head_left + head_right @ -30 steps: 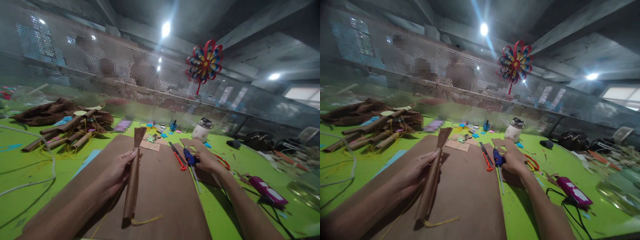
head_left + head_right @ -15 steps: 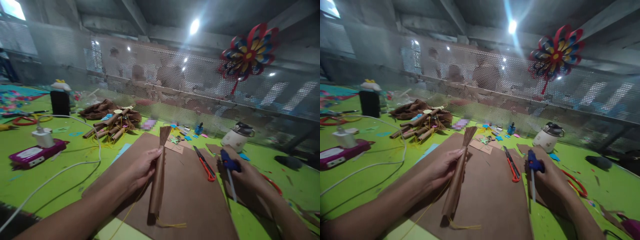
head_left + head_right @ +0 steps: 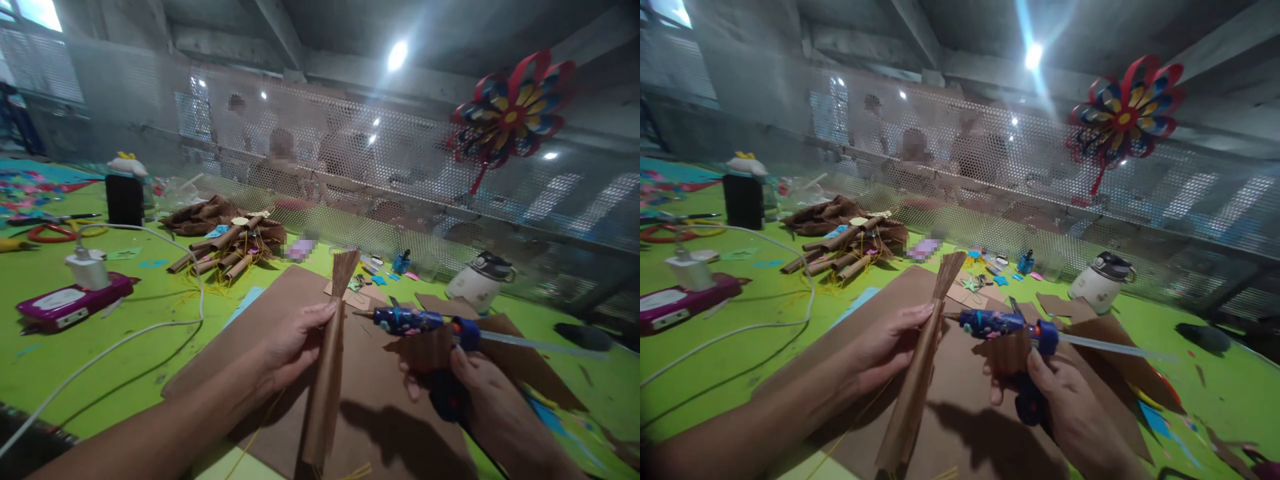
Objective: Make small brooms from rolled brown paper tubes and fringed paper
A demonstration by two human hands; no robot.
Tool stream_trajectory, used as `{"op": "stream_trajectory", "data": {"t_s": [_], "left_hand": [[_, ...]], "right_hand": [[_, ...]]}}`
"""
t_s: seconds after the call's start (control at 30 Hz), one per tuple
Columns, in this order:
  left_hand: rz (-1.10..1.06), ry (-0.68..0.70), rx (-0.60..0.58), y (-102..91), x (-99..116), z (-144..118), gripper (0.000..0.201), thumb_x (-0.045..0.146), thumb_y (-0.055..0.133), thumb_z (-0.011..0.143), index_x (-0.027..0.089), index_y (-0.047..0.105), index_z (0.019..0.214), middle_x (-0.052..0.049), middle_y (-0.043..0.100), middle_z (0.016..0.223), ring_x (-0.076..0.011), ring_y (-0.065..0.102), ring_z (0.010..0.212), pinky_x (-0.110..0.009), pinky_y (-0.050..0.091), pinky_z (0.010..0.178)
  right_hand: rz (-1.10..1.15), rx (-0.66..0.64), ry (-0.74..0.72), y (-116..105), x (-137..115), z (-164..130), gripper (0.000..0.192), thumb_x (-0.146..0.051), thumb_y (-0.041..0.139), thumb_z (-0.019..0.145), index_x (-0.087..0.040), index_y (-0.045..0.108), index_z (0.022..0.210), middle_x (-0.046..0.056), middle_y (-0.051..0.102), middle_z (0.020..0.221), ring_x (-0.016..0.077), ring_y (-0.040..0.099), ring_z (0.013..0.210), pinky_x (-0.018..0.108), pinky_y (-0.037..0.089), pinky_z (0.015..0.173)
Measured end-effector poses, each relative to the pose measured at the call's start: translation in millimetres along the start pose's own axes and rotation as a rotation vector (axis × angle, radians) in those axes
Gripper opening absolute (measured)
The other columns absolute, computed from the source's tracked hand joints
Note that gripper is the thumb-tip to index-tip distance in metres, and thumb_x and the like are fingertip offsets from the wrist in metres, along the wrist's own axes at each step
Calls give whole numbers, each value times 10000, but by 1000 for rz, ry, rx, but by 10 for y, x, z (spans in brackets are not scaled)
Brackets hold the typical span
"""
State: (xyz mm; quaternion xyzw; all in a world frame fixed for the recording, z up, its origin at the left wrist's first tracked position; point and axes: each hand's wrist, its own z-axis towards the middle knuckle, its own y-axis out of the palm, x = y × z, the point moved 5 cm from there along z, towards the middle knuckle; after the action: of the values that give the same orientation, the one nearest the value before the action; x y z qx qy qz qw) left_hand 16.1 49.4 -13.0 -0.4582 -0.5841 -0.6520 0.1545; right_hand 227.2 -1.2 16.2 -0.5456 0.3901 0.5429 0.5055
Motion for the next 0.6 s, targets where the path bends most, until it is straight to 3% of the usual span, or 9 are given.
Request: {"op": "stream_trajectory", "data": {"t_s": [0.2,0.4,0.6], "left_hand": [[66,-16,-20,49,-18,-47,270,347,735,685,128,672,831,-33,593,702,-116,494,603,-228,355,575],[41,-21,-75,82,-45,-48,278,340,747,688,128,669,850,-33,596,698,-109,497,604,-216,358,576],[75,2,-9,-1,-79,5,279,334,747,693,115,671,849,-38,608,711,-98,495,606,-193,353,562]], "right_hand": [[201,-1,75,231,84,86,472,-576,523,820,-135,683,872,101,655,755,164,571,620,278,473,595],[311,18,140,244,250,99,461,-550,541,825,-136,661,987,86,648,784,156,568,623,263,463,585],[347,5,98,254,282,87,432,-537,518,845,-145,665,955,67,642,771,132,554,590,244,448,567]]}}
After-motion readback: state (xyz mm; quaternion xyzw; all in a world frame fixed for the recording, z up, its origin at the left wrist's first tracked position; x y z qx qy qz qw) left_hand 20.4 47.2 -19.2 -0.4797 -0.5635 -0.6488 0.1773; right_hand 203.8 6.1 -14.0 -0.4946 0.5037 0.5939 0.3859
